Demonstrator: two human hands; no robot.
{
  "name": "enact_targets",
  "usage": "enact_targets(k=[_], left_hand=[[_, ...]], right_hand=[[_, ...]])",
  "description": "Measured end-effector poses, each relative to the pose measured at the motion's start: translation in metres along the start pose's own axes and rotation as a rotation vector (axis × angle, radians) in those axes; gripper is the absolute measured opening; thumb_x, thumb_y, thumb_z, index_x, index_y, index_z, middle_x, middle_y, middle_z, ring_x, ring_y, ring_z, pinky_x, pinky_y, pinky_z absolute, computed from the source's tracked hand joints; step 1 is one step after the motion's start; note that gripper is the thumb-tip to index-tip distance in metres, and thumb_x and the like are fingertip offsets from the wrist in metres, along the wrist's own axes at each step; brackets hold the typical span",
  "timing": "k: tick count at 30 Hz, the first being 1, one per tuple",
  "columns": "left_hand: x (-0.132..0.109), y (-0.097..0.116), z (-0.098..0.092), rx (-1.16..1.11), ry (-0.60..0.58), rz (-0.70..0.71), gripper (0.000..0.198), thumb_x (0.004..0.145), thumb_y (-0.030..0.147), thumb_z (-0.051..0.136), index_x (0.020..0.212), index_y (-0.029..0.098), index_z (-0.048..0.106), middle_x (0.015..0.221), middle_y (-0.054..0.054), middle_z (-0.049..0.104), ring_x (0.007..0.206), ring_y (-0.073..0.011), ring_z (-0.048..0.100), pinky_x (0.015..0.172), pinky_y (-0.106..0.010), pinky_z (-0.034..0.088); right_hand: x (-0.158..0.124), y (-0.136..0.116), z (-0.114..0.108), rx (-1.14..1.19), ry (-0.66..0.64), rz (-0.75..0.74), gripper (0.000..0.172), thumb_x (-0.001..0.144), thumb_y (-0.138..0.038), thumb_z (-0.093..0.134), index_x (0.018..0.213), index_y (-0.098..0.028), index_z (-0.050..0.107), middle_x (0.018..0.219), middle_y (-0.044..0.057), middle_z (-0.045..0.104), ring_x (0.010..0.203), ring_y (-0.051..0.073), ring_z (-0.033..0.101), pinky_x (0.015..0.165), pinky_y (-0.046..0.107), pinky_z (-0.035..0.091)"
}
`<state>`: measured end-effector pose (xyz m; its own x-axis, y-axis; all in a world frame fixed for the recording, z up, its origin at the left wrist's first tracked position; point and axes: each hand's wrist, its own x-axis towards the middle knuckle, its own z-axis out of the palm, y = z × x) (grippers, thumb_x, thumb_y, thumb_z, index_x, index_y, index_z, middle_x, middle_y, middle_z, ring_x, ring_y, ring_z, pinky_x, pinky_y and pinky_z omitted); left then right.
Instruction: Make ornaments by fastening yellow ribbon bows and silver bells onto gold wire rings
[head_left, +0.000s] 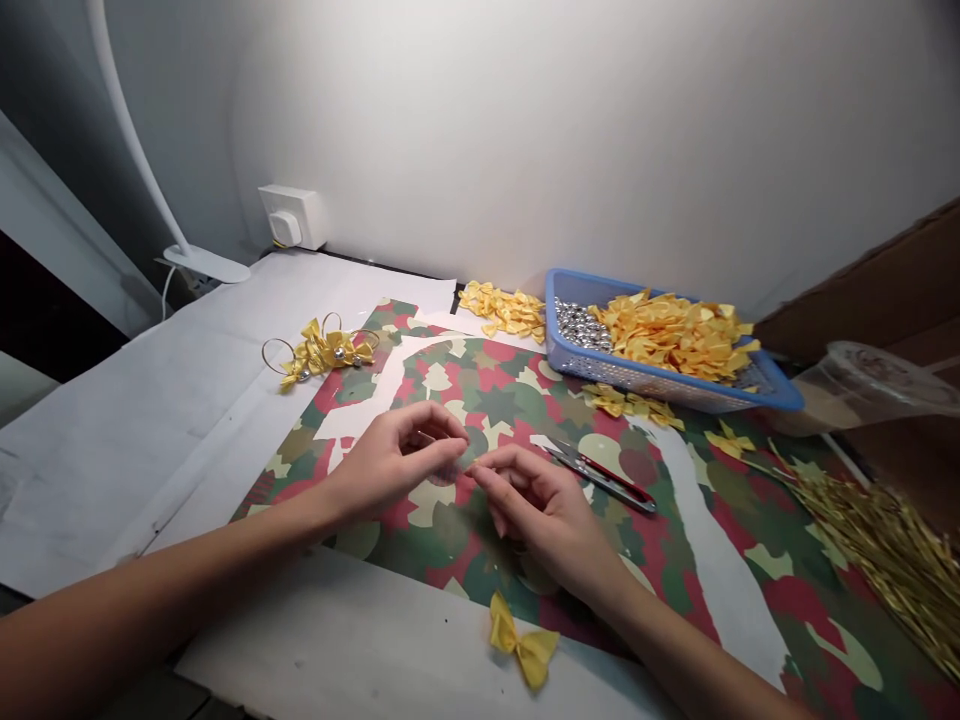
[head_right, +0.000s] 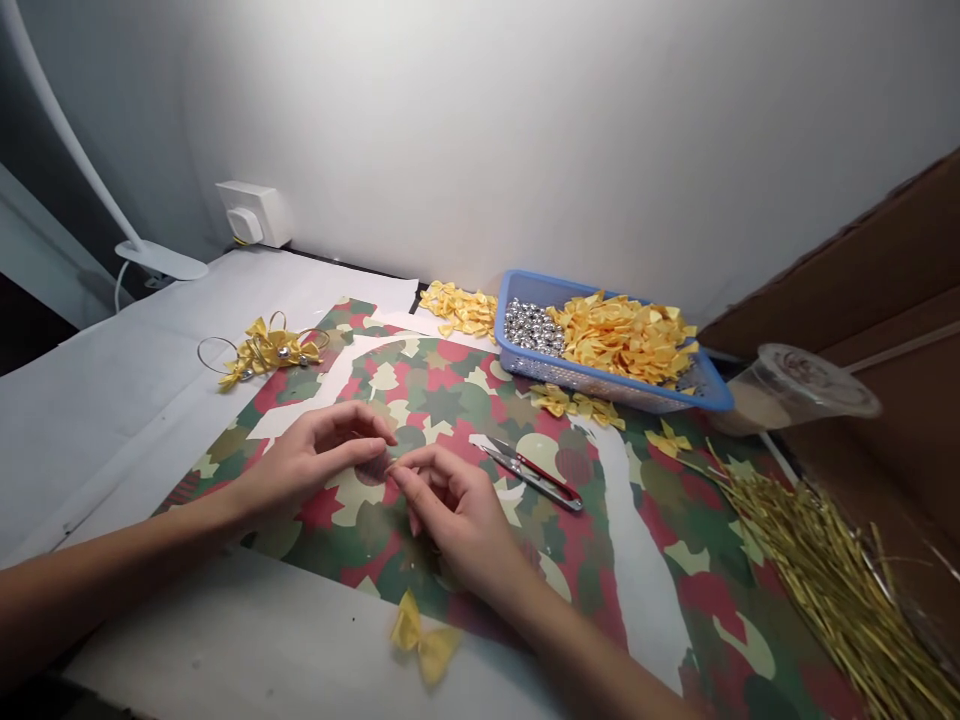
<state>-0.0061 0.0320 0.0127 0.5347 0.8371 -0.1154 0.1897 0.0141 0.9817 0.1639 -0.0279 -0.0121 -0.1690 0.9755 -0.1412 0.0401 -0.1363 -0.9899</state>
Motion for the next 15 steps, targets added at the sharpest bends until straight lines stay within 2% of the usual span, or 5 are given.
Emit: enact_targets(k=[3, 5, 7, 11, 15], left_hand=[[-0.0024, 0.0000, 0.0015, 0.206, 0.030, 0.212, 0.010, 0.081, 0.025, 0.058, 0.078, 0.016, 0.061, 0.071, -0.001, 0.061, 0.061, -0.0118, 0.054, 0.056, -0.024, 0.046], [-0.0031, -0.0001, 0.0019, 0.336, 0.070, 0.367, 0.006, 0.079, 0.019, 0.058, 0.077, 0.016, 0.063, 0.073, -0.002, 0.063, 0.063, -0.0118, 0.055, 0.056, -0.023, 0.047], [-0.0030, -0.0009, 0.0020, 0.420, 0.093, 0.464, 0.006, 0.077, 0.015, 0.059, 0.080, 0.015, 0.065, 0.075, -0.002, 0.065, 0.065, -0.0120, 0.057, 0.057, -0.022, 0.049], [-0.0021, -0.0033, 0.0032, 0.491, 0.113, 0.543, 0.007, 0.076, 0.014, 0.062, 0.082, 0.014, 0.066, 0.073, -0.002, 0.066, 0.065, -0.0118, 0.058, 0.056, -0.021, 0.050], [-0.0017, -0.0037, 0.0047, 0.506, 0.147, 0.559, 0.004, 0.075, 0.013, 0.064, 0.078, 0.014, 0.066, 0.069, -0.002, 0.065, 0.062, -0.0110, 0.056, 0.054, -0.021, 0.049]], right_hand=[[-0.0009, 0.0015, -0.0011, 0.020, 0.003, -0.007, 0.032, 0.086, -0.048, 0.055, 0.083, -0.017, 0.057, 0.049, -0.007, 0.044, 0.043, 0.007, 0.035, 0.043, 0.019, 0.027], [-0.0016, 0.0028, -0.0016, 0.030, 0.001, -0.005, 0.032, 0.086, -0.049, 0.054, 0.083, -0.017, 0.058, 0.047, -0.007, 0.044, 0.041, 0.006, 0.034, 0.041, 0.018, 0.027], [-0.0022, 0.0035, -0.0020, 0.030, 0.002, 0.000, 0.032, 0.087, -0.049, 0.054, 0.083, -0.017, 0.059, 0.047, -0.007, 0.044, 0.041, 0.006, 0.035, 0.040, 0.017, 0.028], [-0.0025, 0.0033, -0.0026, 0.033, -0.006, -0.014, 0.029, 0.087, -0.046, 0.055, 0.081, -0.018, 0.058, 0.047, -0.007, 0.044, 0.042, 0.006, 0.037, 0.041, 0.017, 0.029], [-0.0020, 0.0032, -0.0027, 0.043, -0.008, -0.026, 0.028, 0.088, -0.044, 0.054, 0.080, -0.018, 0.058, 0.047, -0.007, 0.044, 0.042, 0.006, 0.036, 0.041, 0.017, 0.029]])
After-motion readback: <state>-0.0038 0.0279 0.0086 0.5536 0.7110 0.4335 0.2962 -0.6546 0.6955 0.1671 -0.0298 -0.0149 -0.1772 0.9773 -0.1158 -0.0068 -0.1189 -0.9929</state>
